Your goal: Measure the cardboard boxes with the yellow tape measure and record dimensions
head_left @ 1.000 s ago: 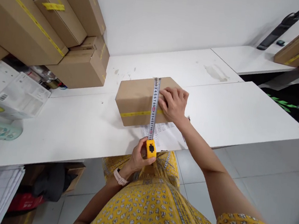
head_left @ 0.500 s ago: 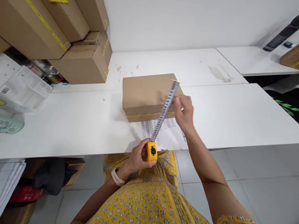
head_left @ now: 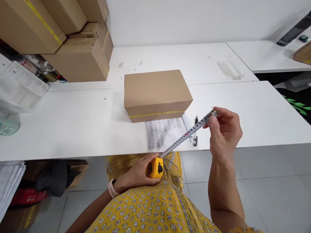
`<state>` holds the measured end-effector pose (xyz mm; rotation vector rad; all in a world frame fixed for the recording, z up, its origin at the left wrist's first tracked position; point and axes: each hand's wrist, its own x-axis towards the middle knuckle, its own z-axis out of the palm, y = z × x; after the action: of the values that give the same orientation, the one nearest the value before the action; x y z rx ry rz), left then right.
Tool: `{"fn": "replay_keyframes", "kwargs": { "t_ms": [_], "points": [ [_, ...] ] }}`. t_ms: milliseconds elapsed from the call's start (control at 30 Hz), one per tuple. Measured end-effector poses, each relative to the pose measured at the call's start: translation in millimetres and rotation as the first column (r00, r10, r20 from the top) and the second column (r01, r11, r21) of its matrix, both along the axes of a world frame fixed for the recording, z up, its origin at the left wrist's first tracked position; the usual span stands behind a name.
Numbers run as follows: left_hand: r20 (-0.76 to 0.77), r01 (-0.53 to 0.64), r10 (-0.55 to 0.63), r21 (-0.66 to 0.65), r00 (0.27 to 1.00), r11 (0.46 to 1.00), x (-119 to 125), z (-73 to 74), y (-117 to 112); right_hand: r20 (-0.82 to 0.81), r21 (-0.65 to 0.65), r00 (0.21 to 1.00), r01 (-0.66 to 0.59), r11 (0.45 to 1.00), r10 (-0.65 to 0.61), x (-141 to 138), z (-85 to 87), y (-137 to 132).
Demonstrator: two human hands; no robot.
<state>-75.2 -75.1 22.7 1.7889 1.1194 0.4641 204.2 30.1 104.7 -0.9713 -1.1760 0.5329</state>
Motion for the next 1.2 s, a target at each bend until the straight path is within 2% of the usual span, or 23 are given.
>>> {"fn": "replay_keyframes", "kwargs": {
  "t_ms": [133,233,300,400,467,500,533,600,633,667,700,733,800,867,933,1000,1033,1067,1133,1200],
  "points": [
    [0.002,0.033,-0.033,0.006,0.999,0.999,-1.0,3.6,-1.9,-0.094,-0.047,0.994,0.047,0.998,-0.051,10.3,-16.2,-6.2],
    [0.025,-0.042,0.041,0.015,0.999,0.999,-0.5,5.4,-0.3,-0.172,-0.117,0.985,0.010,0.993,-0.030,2.5,-33.6,-18.3],
    [0.068,-0.127,0.125,0.031,0.990,0.991,1.9,4.6,2.9,-0.165,-0.204,0.985,-0.083,0.975,0.049,-16.5,-47.5,-32.4],
    [0.124,-0.190,0.179,0.086,0.976,0.978,7.1,1.5,10.3,-0.070,-0.348,0.970,-0.244,0.905,0.234,-51.8,-65.5,-55.2],
    [0.134,-0.184,0.167,0.131,0.977,0.974,9.0,0.3,15.8,0.029,-0.417,0.947,-0.279,0.865,0.320,-63.8,-72.2,-63.2],
    [0.127,-0.179,0.160,0.154,0.979,0.972,8.8,0.4,18.7,0.079,-0.438,0.944,-0.256,0.862,0.321,-63.1,-74.0,-63.2],
    [0.114,-0.180,0.161,0.183,0.980,0.966,7.9,1.0,21.7,0.135,-0.448,0.951,-0.193,0.873,0.279,-57.8,-74.9,-60.4],
    [0.068,-0.189,0.177,0.251,0.982,0.949,4.0,3.4,28.4,0.277,-0.443,0.958,0.061,0.895,0.071,-35.8,-76.2,-47.0],
    [0.037,-0.193,0.191,0.291,0.981,0.937,1.4,4.9,32.4,0.369,-0.429,0.927,0.236,0.872,-0.070,-21.7,-77.5,-37.5],
    [0.002,-0.197,0.208,0.335,0.978,0.922,-1.2,6.4,36.8,0.473,-0.421,0.863,0.397,0.816,-0.177,-7.5,-79.6,-26.9],
    [-0.040,-0.193,0.225,0.379,0.974,0.905,-3.8,7.7,41.7,0.564,-0.433,0.798,0.504,0.747,-0.212,5.5,-82.8,-16.1],
    [-0.093,-0.180,0.240,0.421,0.966,0.889,-6.3,8.6,47.0,0.633,-0.467,0.752,0.559,0.685,-0.183,16.3,-87.2,-5.6],
    [-0.215,-0.130,0.266,0.492,0.940,0.861,-11.1,8.9,58.6,0.725,-0.502,0.685,0.594,0.629,-0.068,29.5,-98.3,12.5],
    [-0.332,-0.066,0.280,0.534,0.901,0.843,-16.2,7.1,70.3,0.770,-0.484,0.638,0.576,0.659,0.007,33.3,-110.3,25.0],
    [-0.404,-0.012,0.283,0.556,0.870,0.831,-21.3,4.1,80.0,0.776,-0.450,0.630,0.519,0.727,0.030,33.4,-119.4,31.9],
    [-0.420,0.015,0.290,0.589,0.860,0.808,-23.8,1.1,85.3,0.732,-0.439,0.680,0.439,0.784,0.030,35.3,-122.9,34.1],
    [-0.411,0.020,0.298,0.615,0.862,0.789,-22.9,-0.3,85.8,0.684,-0.449,0.729,0.395,0.802,0.024,37.8,-122.3,33.4],
    [-0.391,0.020,0.308,0.645,0.867,0.764,-19.9,-1.8,84.8,0.606,-0.471,0.795,0.341,0.814,0.018,41.3,-120.2,31.6],
    [-0.335,0.023,0.299,0.699,0.893,0.715,-6.5,-5.8,78.6,0.347,-0.527,0.938,0.175,0.831,0.022,49.8,-112.5,24.2],
    [-0.303,0.077,0.203,0.708,0.931,0.702,15.9,-12.1,69.9,0.022,-0.516,0.997,-0.047,0.855,0.069,57.2,-102.3,12.8]
  ]
}}
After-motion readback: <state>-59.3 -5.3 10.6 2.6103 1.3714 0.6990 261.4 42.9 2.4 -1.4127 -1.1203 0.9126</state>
